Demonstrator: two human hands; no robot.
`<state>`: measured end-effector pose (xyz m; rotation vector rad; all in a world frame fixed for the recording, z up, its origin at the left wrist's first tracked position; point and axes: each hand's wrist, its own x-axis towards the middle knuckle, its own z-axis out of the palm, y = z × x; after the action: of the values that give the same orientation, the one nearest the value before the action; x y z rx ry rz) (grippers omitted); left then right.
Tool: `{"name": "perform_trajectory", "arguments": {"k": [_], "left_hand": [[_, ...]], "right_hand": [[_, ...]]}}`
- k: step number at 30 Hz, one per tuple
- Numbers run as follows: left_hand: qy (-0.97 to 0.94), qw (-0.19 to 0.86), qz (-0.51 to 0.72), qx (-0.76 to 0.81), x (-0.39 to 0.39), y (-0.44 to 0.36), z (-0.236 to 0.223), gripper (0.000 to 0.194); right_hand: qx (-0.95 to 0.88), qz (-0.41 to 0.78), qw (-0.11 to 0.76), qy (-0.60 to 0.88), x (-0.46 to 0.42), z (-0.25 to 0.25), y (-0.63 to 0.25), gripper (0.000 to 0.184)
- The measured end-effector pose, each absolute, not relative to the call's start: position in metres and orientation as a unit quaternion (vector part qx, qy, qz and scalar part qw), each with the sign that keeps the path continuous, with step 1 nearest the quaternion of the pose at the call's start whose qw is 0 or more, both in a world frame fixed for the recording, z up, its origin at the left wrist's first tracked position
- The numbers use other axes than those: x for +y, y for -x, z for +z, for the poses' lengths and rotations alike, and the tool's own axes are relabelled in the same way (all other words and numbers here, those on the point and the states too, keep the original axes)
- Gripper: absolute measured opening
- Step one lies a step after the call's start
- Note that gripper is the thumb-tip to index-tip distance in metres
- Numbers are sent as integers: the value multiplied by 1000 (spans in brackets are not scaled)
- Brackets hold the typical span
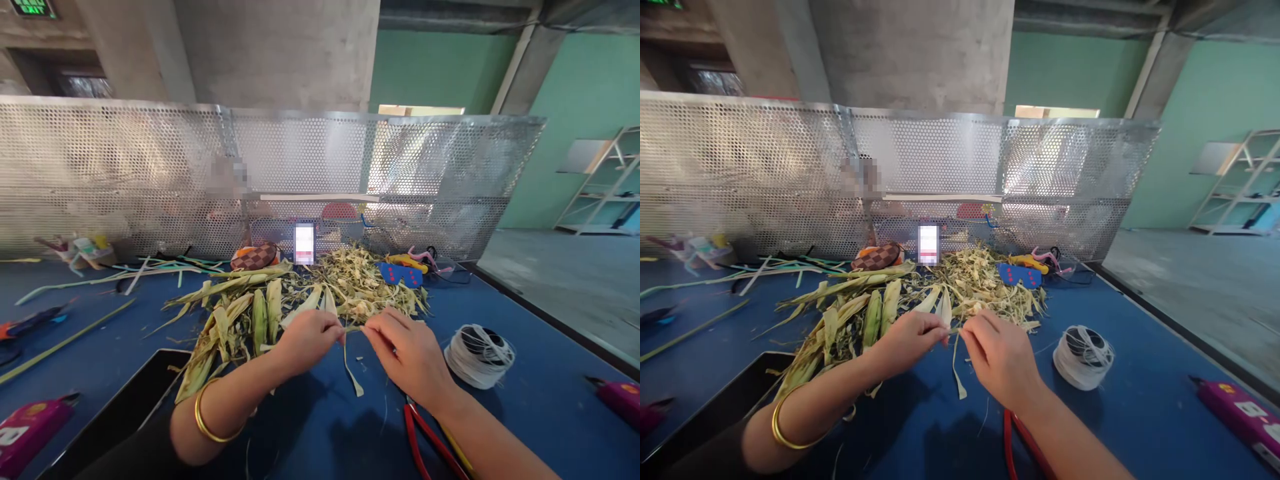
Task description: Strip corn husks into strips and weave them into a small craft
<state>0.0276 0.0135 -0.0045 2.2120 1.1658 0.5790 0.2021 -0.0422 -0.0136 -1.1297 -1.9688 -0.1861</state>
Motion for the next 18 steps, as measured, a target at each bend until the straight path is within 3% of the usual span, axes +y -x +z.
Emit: {"name": "perform_trajectory", "arguments": {"k": [3, 8, 12, 15, 18], "left_hand": [[-900, 212, 160, 345, 9, -26, -3, 20], [-933, 299, 136, 146, 4, -22, 10, 21], [-902, 325, 217, 183, 5, -21, 17, 24], [-873, 269, 295, 280, 7, -23, 13, 23], [-849, 198, 327, 364, 10, -25, 4, 22]], "right_hand": [[-813, -14, 383, 437, -44, -7, -207, 22], [-696, 367, 405, 466, -33, -3, -220, 24], [-479, 618, 466, 414, -21, -23, -210, 29], [-452, 633, 474, 413, -23, -40, -190, 29], [-503, 520, 515, 459, -36, -47, -173, 28]]}}
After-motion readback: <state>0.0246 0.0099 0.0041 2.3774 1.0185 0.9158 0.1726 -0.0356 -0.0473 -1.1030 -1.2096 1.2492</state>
